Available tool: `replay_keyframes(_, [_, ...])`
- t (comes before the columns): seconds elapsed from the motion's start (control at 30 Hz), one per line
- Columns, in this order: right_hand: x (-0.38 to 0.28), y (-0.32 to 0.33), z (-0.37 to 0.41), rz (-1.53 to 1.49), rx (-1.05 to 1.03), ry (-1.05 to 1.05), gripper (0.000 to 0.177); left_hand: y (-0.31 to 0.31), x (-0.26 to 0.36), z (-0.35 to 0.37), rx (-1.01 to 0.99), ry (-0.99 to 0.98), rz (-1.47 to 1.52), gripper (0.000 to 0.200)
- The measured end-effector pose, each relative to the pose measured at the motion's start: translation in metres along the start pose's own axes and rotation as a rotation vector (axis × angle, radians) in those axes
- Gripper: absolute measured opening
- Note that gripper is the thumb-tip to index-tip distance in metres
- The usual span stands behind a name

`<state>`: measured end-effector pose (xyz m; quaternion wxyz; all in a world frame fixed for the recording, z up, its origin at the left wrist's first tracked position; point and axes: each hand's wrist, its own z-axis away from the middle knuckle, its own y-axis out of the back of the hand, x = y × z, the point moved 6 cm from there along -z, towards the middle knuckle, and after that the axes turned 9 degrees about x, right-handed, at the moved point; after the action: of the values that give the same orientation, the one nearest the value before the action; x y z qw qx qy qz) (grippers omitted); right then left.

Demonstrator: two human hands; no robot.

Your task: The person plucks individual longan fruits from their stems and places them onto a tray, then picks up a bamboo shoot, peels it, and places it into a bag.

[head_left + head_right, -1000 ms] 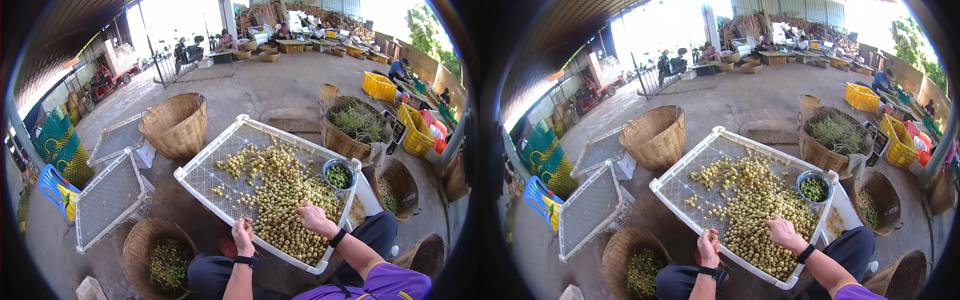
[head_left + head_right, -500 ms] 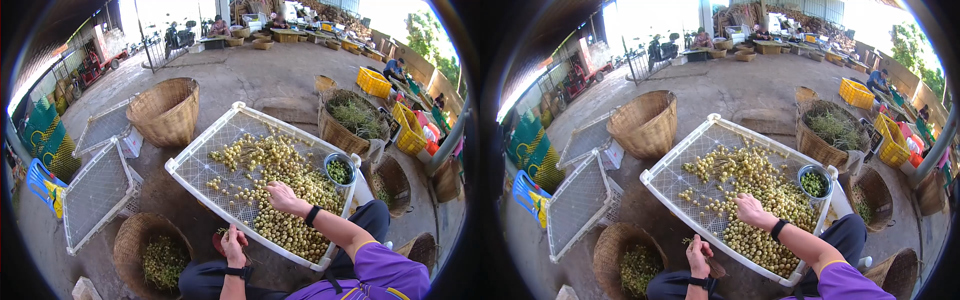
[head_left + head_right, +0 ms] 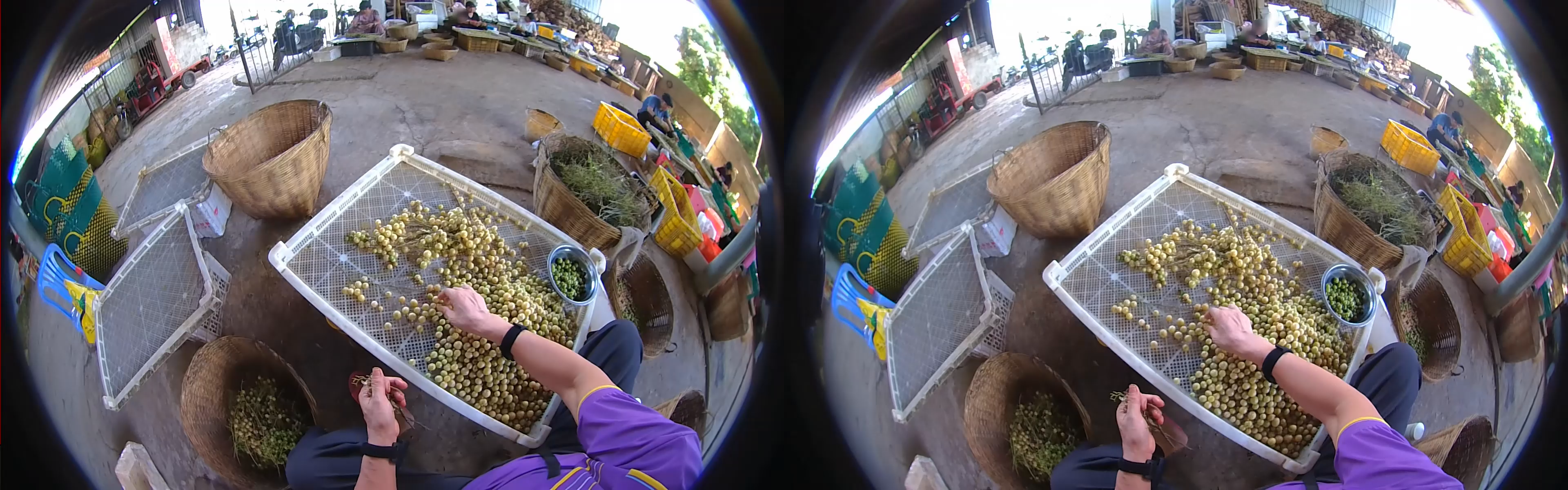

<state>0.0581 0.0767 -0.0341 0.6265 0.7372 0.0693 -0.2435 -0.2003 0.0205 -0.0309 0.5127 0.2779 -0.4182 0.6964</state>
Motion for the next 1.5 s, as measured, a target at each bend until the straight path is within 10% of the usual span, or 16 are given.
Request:
replay_keyframes(0.63, [0.001, 0.033, 0.007, -0.171, 0.211, -0.079, 0.019, -0.015, 0.004, 0.008, 0.01, -0.071, 0.018, 0.039])
replay_keyframes(0.9, [0.002, 0.069, 0.037, -1.322, -0.124, -0.315, 0.008, -0.049, 0.021, 0.021, -0.073, -0.348, -0.171, 0.022])
replay_keyframes(1.1, [0.0, 0.097, 0.062, -1.651, -0.291, -0.413, 0.01, -0.086, 0.045, 0.045, -0.08, -0.984, -0.629, 0.02])
replay_keyframes(1.3, [0.014, 0.109, 0.081, -1.868, -0.371, -0.51, 0.017, -0.117, 0.014, 0.054, -0.357, -0.919, -0.777, 0.023])
replay_keyframes(1.5, [0.028, 0.131, 0.091, -2.006, -0.345, -0.658, 0.026, -0.13, -0.016, 0.038, -0.416, -0.184, -0.204, 0.029])
